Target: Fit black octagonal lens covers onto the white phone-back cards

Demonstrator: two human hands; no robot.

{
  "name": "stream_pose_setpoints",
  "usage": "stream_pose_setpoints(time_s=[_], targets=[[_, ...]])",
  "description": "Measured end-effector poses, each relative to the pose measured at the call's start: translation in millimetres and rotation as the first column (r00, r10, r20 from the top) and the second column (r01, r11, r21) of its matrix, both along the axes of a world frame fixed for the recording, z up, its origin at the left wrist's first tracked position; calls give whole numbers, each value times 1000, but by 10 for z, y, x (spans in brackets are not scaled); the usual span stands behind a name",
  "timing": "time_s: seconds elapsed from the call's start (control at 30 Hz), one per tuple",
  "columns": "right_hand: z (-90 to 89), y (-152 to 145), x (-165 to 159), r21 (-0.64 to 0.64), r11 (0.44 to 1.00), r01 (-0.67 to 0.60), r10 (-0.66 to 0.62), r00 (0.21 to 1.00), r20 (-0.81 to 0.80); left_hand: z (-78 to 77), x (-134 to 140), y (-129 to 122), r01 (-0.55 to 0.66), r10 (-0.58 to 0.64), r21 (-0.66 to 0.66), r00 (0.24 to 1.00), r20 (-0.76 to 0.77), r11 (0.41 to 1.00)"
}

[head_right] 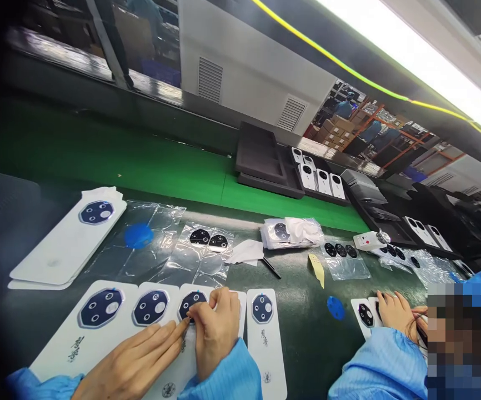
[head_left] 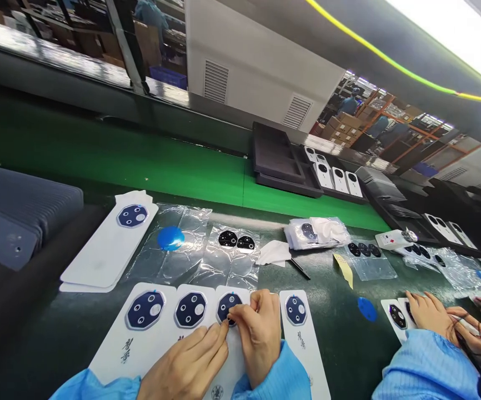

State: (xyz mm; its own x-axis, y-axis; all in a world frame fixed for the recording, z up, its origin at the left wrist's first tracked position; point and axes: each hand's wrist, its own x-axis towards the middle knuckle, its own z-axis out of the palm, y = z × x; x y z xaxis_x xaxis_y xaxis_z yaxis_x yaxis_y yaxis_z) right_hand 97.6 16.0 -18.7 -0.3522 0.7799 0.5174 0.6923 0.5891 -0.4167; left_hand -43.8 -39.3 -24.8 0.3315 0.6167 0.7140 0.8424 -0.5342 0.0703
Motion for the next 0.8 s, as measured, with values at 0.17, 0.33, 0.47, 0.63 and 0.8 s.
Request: stream_pose_setpoints(time_s=[0.17,0.33,0.47,0.63,0.8], targets=[[11,7,-17,22,999,-47,45,997,58,5,-10,6,13,-13,-12,1000,-3,1000],[26,-2,-9,42,999,-21,18,998,59,18,-19,5,9,-9,-16,1000,-28,1000],[22,-11,-12,18,999,-27,26,998,64,24,-8,13,17,-18,-28,1000,-25,999],[27,-14,0,18,1000,-18,16,997,81,11,-8,1,18,-19,-26,999,-38,999],[43,-6,-1,-17,999,-32,33,995,94,36,-18,-1,11,-12,-12,1000,-14,1000]])
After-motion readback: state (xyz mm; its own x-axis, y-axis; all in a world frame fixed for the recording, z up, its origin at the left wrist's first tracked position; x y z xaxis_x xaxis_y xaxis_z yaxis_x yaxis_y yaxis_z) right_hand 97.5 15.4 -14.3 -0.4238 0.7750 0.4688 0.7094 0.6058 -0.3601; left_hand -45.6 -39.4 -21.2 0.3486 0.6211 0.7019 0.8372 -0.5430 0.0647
